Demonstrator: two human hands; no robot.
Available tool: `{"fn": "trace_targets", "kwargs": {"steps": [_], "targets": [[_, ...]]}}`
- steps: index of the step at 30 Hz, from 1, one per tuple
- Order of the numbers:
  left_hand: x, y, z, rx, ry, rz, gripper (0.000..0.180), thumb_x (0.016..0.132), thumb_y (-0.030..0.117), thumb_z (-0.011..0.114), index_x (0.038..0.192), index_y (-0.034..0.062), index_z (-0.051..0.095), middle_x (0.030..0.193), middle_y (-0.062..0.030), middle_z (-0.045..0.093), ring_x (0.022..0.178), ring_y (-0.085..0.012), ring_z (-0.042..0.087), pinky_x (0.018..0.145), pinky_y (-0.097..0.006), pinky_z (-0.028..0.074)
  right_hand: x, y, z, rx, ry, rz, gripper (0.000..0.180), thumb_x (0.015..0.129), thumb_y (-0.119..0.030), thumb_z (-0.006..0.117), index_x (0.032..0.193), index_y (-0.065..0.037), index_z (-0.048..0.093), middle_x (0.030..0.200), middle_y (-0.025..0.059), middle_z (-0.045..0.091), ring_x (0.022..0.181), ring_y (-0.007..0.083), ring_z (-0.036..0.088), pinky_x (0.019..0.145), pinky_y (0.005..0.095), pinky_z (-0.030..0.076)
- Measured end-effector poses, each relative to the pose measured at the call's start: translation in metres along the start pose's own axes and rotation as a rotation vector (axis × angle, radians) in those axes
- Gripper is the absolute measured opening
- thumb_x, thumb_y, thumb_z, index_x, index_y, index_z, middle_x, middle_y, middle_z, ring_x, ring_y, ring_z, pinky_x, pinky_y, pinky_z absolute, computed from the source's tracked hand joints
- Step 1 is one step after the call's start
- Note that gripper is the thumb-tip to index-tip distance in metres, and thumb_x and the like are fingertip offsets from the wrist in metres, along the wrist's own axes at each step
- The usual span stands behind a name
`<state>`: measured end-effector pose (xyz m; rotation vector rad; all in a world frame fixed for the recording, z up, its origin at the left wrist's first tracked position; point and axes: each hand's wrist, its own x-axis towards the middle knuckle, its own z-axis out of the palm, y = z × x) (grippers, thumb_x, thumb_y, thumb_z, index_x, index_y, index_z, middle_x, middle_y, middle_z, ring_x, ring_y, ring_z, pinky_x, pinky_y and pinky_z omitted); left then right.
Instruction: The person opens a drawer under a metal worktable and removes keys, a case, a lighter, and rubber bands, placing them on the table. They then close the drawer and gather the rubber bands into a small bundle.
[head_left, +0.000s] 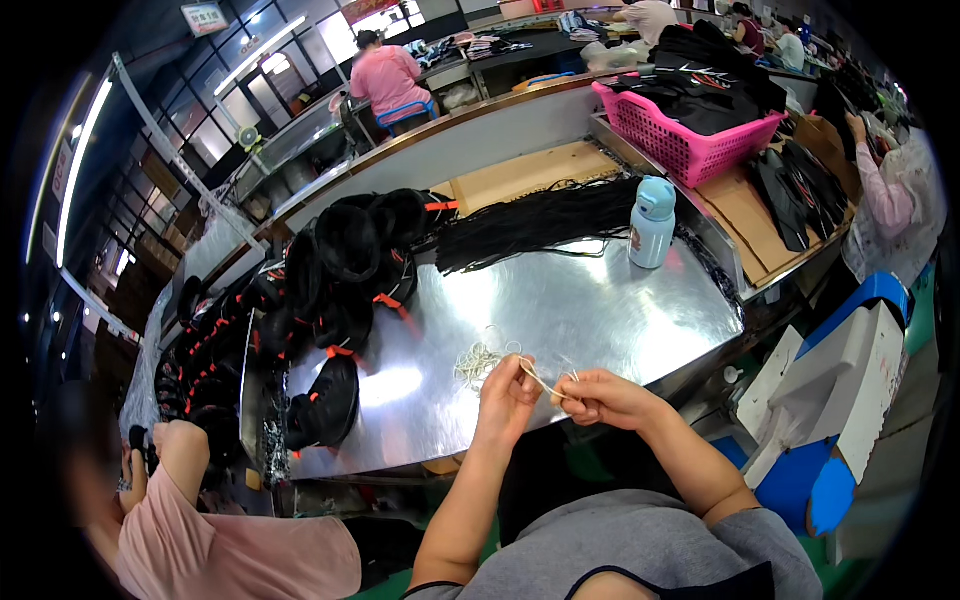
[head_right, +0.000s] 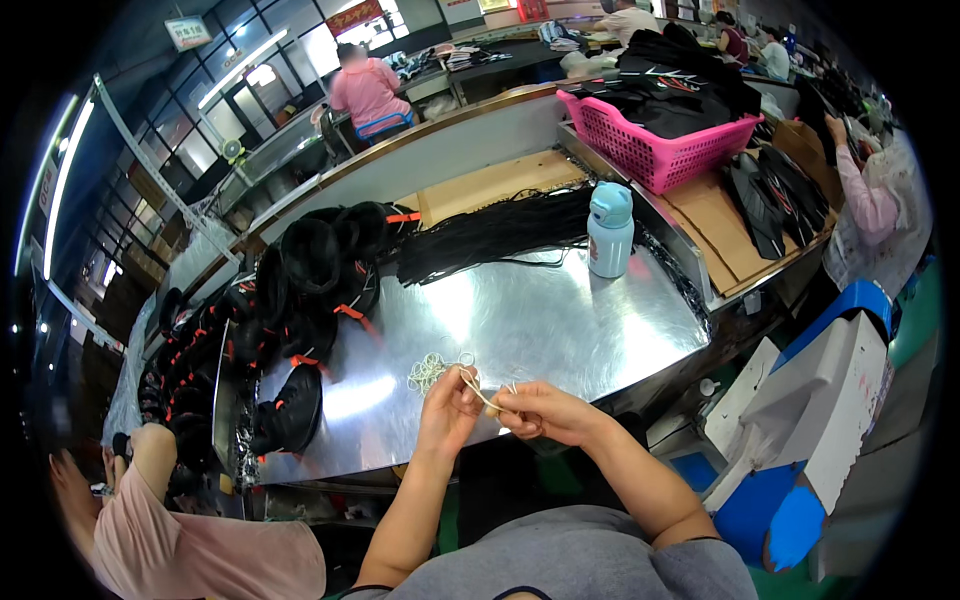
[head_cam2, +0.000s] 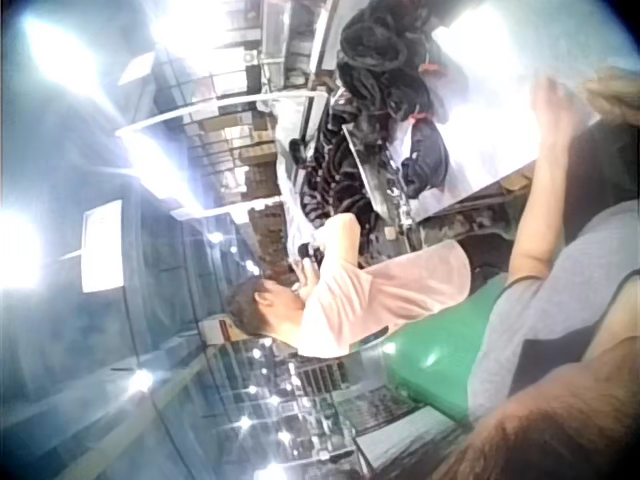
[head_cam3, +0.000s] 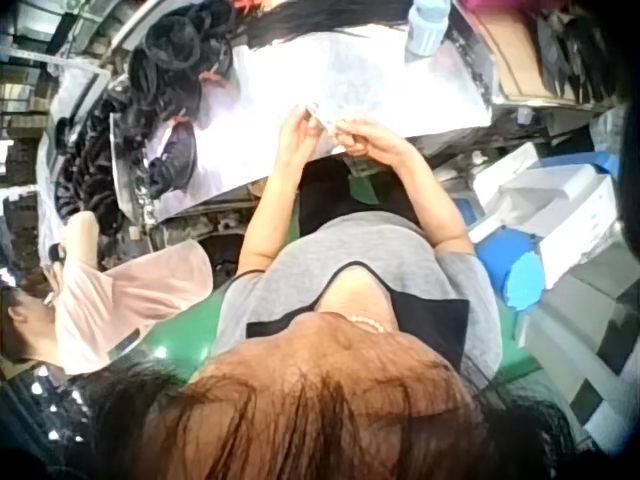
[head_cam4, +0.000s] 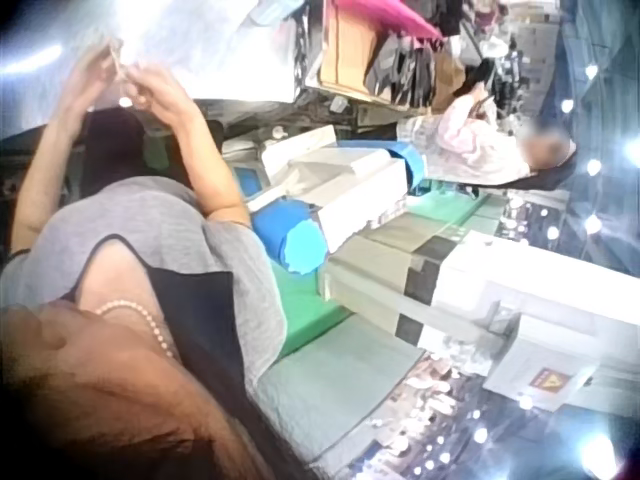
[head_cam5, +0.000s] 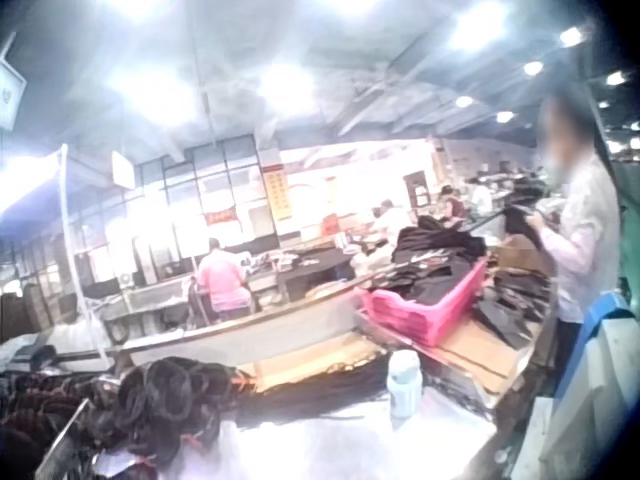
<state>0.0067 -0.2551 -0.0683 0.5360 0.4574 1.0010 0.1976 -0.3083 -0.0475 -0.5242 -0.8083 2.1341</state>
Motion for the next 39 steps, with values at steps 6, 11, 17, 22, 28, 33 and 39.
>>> {"fn": "trace_targets", "kwargs": {"steps": [6,11,17,22,28,33,39], "targets": [[-0.014,-0.007,0.014,0.201,0.018,-0.196,0.015,0.096,0.019,0.054,0.099,0.0046,0.055,0.09,-0.0039,0.059,0.066,-0.0105,0.051,0.058,-0.023,0.038,-0.01,-0.006,0.017,0.052,-0.203,-0.183,0.053,0.096,-0.03,0.055,0.143,-0.012,0.036,0.076,0.0074,0.057,0.054,0.009,0.044,0.049,0.0212,0.036],[-0.022,0.007,-0.004,0.774,0.11,-0.054,0.021,0.093,0.017,0.059,0.11,0.0057,0.059,0.092,-0.0013,0.06,0.076,-0.008,0.054,0.065,-0.022,0.043,-0.011,-0.011,0.002,0.106,-0.123,-0.338,0.077,0.094,-0.024,0.058,0.151,-0.021,0.006,0.092,0.0168,0.06,0.053,0.0109,0.047,0.047,0.0183,0.038],[0.013,0.042,-0.036,1.628,0.237,0.55,0.011,0.081,0.013,0.067,0.089,0.0057,0.07,0.087,-0.0055,0.063,0.078,-0.0192,0.057,0.069,-0.028,0.046,-0.001,-0.018,-0.002,0.032,0.131,-0.364,0.067,0.096,-0.02,0.054,0.149,-0.017,0.014,0.099,0.0174,0.062,0.065,0.012,0.054,0.049,0.0168,0.038],[0.048,0.029,-0.033,2.147,0.366,0.533,0.016,0.077,0.025,0.071,0.075,0.0087,0.07,0.084,-0.0069,0.063,0.084,-0.0247,0.055,0.076,-0.039,0.041,0.017,-0.009,-0.007,-0.02,0.341,-0.331,0.051,0.095,-0.017,0.056,0.139,-0.006,0.034,0.1,0.0132,0.062,0.071,0.0095,0.055,0.053,0.0169,0.039],[0.063,0.022,-0.043,2.079,0.26,0.423,0.013,0.074,0.021,0.071,0.073,0.0087,0.068,0.079,-0.0064,0.063,0.082,-0.0232,0.054,0.076,-0.041,0.039,0.028,-0.015,-0.013,-0.108,0.471,-0.226,0.042,0.092,-0.018,0.062,0.127,0.0,0.048,0.108,0.0094,0.059,0.072,0.0074,0.056,0.053,0.0167,0.039],[0.048,0.043,-0.023,1.539,0.102,0.42,0.009,0.077,0.012,0.07,0.08,0.0049,0.065,0.078,-0.0031,0.06,0.078,-0.0155,0.051,0.073,-0.031,0.041,0.048,-0.019,-0.014,-0.193,0.45,-0.226,0.043,0.089,-0.019,0.064,0.124,0.002,0.05,0.116,0.0096,0.056,0.072,0.0074,0.057,0.052,0.0163,0.039],[0.024,0.07,0.015,1.242,0.024,0.245,0.009,0.079,0.01,0.068,0.08,0.0026,0.063,0.081,-0.0029,0.059,0.079,-0.0152,0.05,0.076,-0.029,0.042,0.072,-0.022,0.005,-0.429,0.354,-0.161,0.032,0.087,-0.017,0.067,0.112,0.001,0.057,0.095,0.0055,0.062,0.059,0.0056,0.053,0.046,0.0171,0.036]]}}
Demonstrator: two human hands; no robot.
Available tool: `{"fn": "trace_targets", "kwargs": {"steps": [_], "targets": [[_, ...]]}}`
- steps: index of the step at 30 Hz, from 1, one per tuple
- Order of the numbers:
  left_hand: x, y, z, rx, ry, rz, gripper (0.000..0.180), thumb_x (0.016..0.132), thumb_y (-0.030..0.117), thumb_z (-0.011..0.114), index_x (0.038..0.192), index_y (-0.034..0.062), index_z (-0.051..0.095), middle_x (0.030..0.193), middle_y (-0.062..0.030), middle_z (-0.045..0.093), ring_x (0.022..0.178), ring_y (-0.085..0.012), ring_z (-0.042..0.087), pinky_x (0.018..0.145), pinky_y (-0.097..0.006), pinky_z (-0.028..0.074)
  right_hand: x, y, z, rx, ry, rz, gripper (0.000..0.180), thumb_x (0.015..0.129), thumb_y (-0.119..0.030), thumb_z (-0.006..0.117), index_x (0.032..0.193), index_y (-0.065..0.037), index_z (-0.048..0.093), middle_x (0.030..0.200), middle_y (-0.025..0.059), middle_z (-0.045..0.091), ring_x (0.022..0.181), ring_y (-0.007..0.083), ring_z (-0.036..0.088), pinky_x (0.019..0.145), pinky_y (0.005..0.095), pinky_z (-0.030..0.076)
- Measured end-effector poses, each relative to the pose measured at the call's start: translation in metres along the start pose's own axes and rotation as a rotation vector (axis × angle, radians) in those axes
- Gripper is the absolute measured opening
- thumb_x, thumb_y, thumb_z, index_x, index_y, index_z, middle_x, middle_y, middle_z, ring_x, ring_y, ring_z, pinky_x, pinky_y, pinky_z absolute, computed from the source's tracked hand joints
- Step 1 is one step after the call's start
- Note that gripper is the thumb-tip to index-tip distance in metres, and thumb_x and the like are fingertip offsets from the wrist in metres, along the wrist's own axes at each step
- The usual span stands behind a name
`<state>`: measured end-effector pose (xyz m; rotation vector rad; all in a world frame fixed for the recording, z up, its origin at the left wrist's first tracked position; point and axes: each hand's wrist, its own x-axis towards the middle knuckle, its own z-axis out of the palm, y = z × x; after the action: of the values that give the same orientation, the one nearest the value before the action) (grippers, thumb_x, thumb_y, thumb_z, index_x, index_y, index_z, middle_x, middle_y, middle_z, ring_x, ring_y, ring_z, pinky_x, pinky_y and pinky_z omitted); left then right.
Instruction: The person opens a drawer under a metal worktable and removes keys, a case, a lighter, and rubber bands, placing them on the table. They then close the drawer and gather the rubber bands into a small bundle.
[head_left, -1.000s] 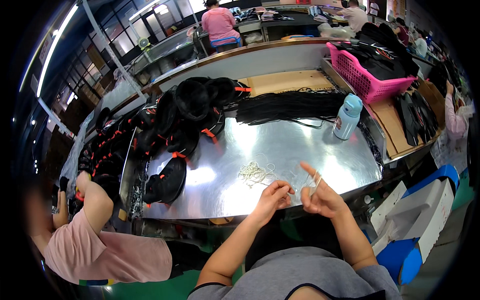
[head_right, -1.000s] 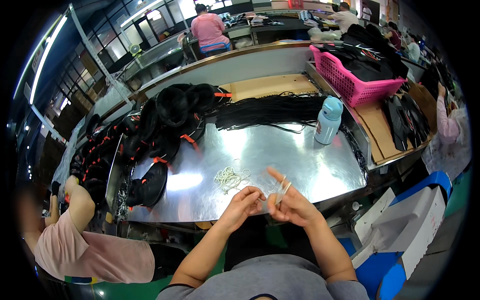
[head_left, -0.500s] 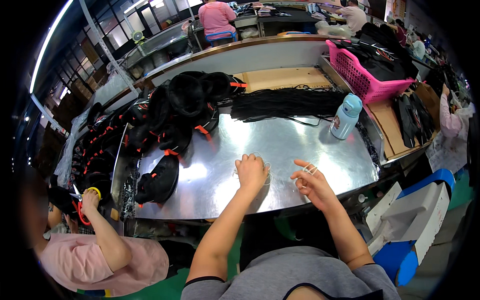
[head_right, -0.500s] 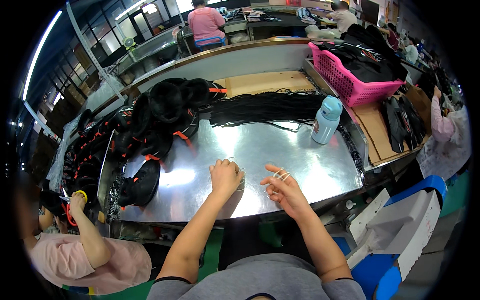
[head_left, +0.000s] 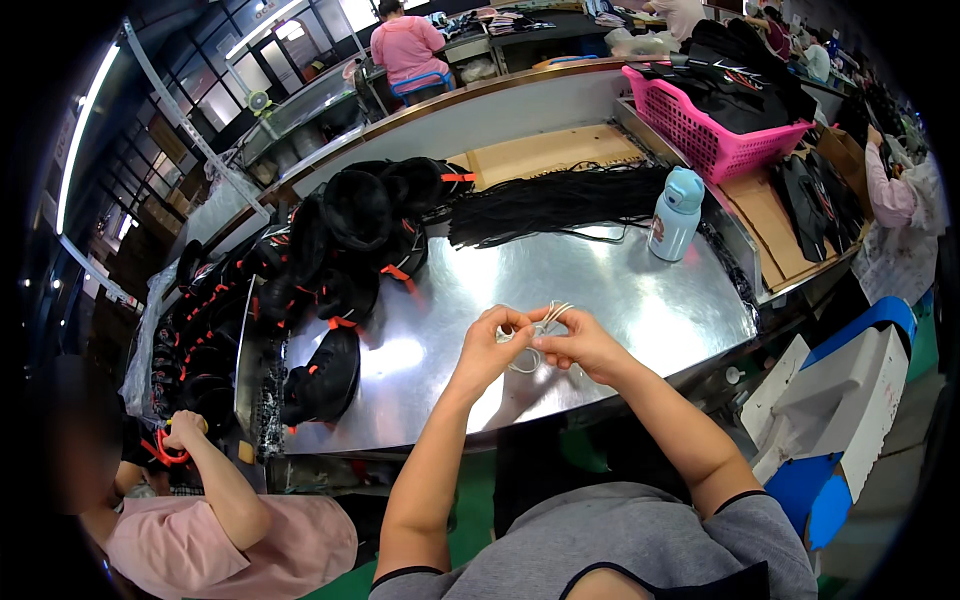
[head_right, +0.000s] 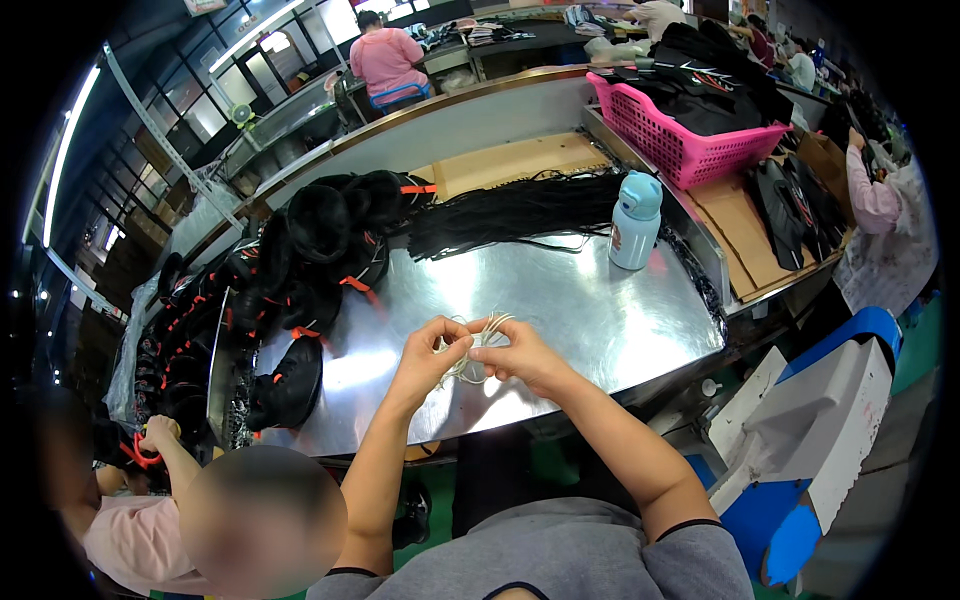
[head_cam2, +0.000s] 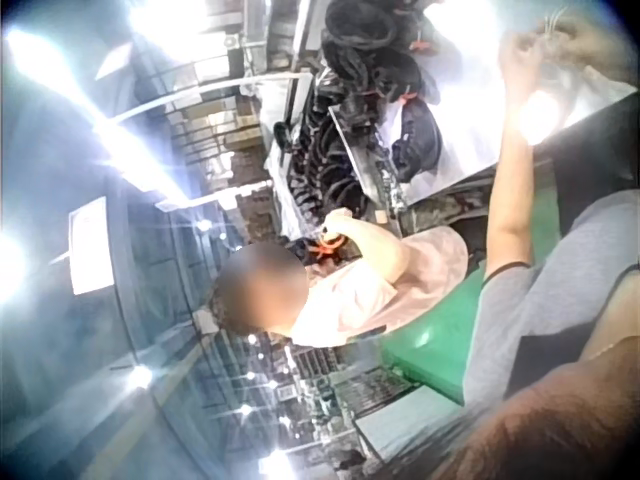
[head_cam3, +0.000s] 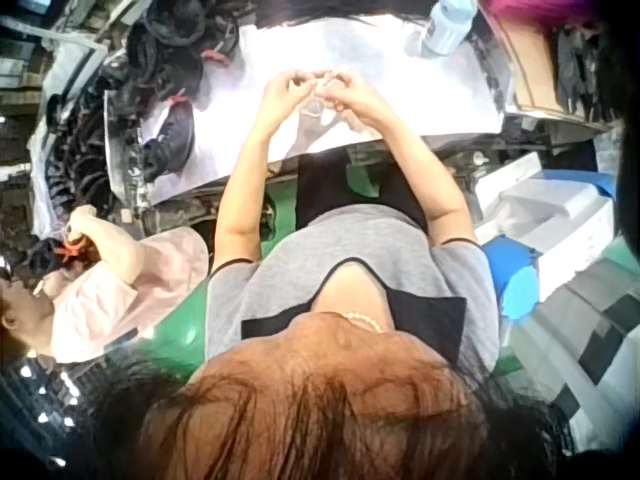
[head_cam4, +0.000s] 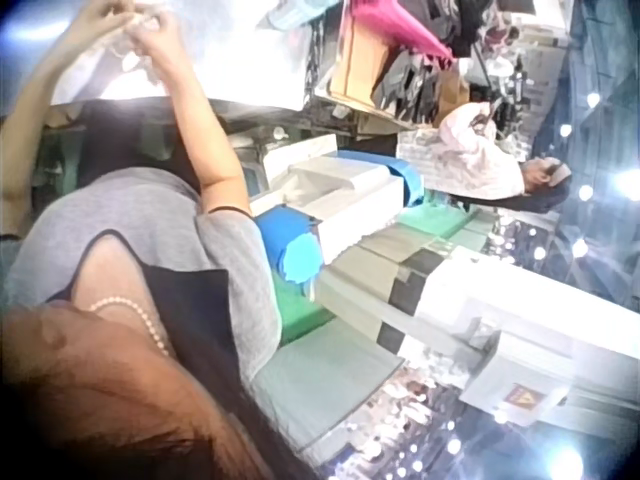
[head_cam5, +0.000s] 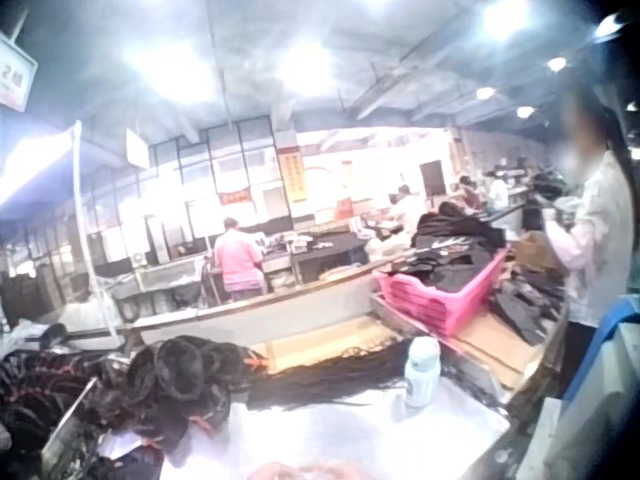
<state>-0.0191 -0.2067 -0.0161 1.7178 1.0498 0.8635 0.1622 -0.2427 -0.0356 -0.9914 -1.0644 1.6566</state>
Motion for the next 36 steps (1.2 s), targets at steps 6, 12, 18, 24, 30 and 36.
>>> {"fn": "trace_targets", "kwargs": {"steps": [6,12,18,24,30,36], "targets": [[-0.002,-0.009,-0.008,-0.006,0.021,0.006,0.01,0.08,0.01,0.068,0.083,0.0024,0.064,0.082,-0.002,0.058,0.079,-0.0133,0.049,0.075,-0.027,0.041,-0.005,-0.005,-0.007,0.284,-0.129,0.058,0.018,0.094,-0.019,0.058,0.101,-0.002,0.059,0.075,0.0,0.058,0.045,0.0005,0.038,0.038,0.015,0.026],[-0.001,-0.033,0.005,0.302,-0.022,0.161,0.012,0.078,0.013,0.07,0.088,0.0068,0.067,0.086,-0.0009,0.058,0.082,-0.0145,0.051,0.071,-0.028,0.041,-0.029,0.002,-0.018,0.696,-0.27,0.104,0.031,0.098,-0.017,0.049,0.126,-0.003,0.047,0.085,0.004,0.06,0.045,0.0002,0.034,0.037,0.0133,0.027],[0.001,-0.058,0.019,0.922,-0.061,0.301,0.014,0.069,0.012,0.069,0.083,0.0112,0.067,0.09,-0.0058,0.061,0.095,-0.0268,0.052,0.082,-0.039,0.038,-0.029,0.008,-0.025,0.569,-0.097,-0.031,0.038,0.093,-0.013,0.057,0.128,0.001,0.047,0.094,0.0064,0.06,0.054,0.002,0.04,0.042,0.0142,0.029],[0.004,-0.038,0.011,0.661,-0.099,0.29,0.008,0.07,0.012,0.068,0.078,0.0111,0.066,0.088,-0.0036,0.06,0.093,-0.0254,0.052,0.083,-0.038,0.039,-0.025,0.013,-0.017,0.17,0.147,0.011,0.038,0.086,-0.015,0.067,0.119,0.001,0.057,0.092,0.0032,0.061,0.06,0.0039,0.045,0.049,0.0169,0.034],[0.006,-0.012,-0.008,0.189,-0.128,0.061,0.009,0.077,0.014,0.068,0.081,0.0063,0.065,0.09,-0.0047,0.06,0.095,-0.0218,0.052,0.086,-0.034,0.041,-0.006,0.009,-0.004,-0.088,0.064,-0.038,0.026,0.088,-0.015,0.065,0.109,-0.001,0.061,0.082,0.0002,0.061,0.059,0.0029,0.044,0.049,0.0163,0.033],[0.001,-0.015,-0.014,0.062,-0.09,-0.05,0.009,0.08,0.013,0.067,0.083,0.0048,0.065,0.09,-0.0032,0.058,0.089,-0.0167,0.053,0.081,-0.03,0.041,-0.006,0.009,-0.016,0.281,-0.118,0.187,0.018,0.093,-0.019,0.06,0.099,-0.002,0.062,0.071,-0.0018,0.056,0.047,0.0018,0.036,0.045,0.017,0.028]]}}
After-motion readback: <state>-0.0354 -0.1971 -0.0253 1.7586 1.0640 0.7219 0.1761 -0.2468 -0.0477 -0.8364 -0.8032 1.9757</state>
